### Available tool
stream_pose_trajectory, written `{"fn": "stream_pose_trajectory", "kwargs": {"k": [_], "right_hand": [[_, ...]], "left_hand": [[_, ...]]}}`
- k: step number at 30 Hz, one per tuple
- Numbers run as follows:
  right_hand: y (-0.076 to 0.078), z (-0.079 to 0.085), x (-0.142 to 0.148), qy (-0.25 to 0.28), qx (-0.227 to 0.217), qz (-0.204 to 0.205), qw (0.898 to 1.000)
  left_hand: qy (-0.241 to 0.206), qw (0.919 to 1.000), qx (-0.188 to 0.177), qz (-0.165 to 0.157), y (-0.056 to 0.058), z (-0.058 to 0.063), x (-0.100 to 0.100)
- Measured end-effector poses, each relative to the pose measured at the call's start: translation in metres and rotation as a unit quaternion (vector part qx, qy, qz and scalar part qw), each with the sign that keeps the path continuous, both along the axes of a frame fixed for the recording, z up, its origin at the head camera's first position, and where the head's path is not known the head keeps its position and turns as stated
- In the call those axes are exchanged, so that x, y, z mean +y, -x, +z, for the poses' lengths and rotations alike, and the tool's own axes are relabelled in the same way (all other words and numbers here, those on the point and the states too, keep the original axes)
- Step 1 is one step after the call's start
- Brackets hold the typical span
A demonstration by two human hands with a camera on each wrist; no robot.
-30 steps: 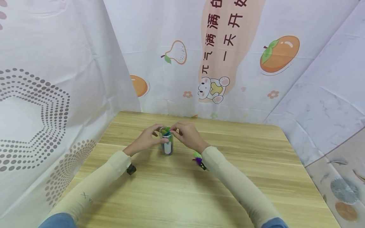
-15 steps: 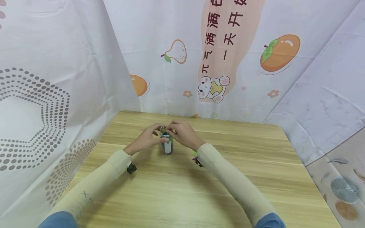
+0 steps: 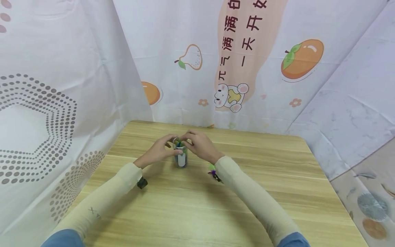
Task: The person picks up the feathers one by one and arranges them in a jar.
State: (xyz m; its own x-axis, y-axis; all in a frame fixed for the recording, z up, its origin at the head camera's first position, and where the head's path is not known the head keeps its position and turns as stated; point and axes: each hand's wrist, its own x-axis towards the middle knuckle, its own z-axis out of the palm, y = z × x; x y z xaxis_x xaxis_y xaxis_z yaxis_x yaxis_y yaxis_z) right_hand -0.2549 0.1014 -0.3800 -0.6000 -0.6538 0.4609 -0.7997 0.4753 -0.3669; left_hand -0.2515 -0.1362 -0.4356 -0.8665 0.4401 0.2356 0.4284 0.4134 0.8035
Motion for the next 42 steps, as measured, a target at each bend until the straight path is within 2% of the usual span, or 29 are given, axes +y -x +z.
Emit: {"fn": "stream_pose_trajectory", "kwargs": {"k": [8, 16, 32, 42], "right_hand": [[-0.001, -0.006, 0.027, 0.025, -0.013, -0.007, 1.000], [-0.006, -0.018, 0.055, 0.005, -0.009, -0.037, 0.999], [-0.023, -0.035, 0.107, -0.004, -0.047, -0.089, 0.995], [-0.037, -0.050, 0.133, -0.005, -0.047, -0.104, 0.994]], "left_hand": [[0.002, 1.0000, -0.003, 0.008, 0.002, -0.001, 0.001], [-0.004, 0.9999, -0.002, 0.010, 0.001, -0.002, 0.001], [-0.002, 0.9999, 0.002, 0.014, 0.000, -0.001, 0.000], [-0.001, 0.9999, 0.010, 0.012, 0.002, -0.003, 0.000]]}}
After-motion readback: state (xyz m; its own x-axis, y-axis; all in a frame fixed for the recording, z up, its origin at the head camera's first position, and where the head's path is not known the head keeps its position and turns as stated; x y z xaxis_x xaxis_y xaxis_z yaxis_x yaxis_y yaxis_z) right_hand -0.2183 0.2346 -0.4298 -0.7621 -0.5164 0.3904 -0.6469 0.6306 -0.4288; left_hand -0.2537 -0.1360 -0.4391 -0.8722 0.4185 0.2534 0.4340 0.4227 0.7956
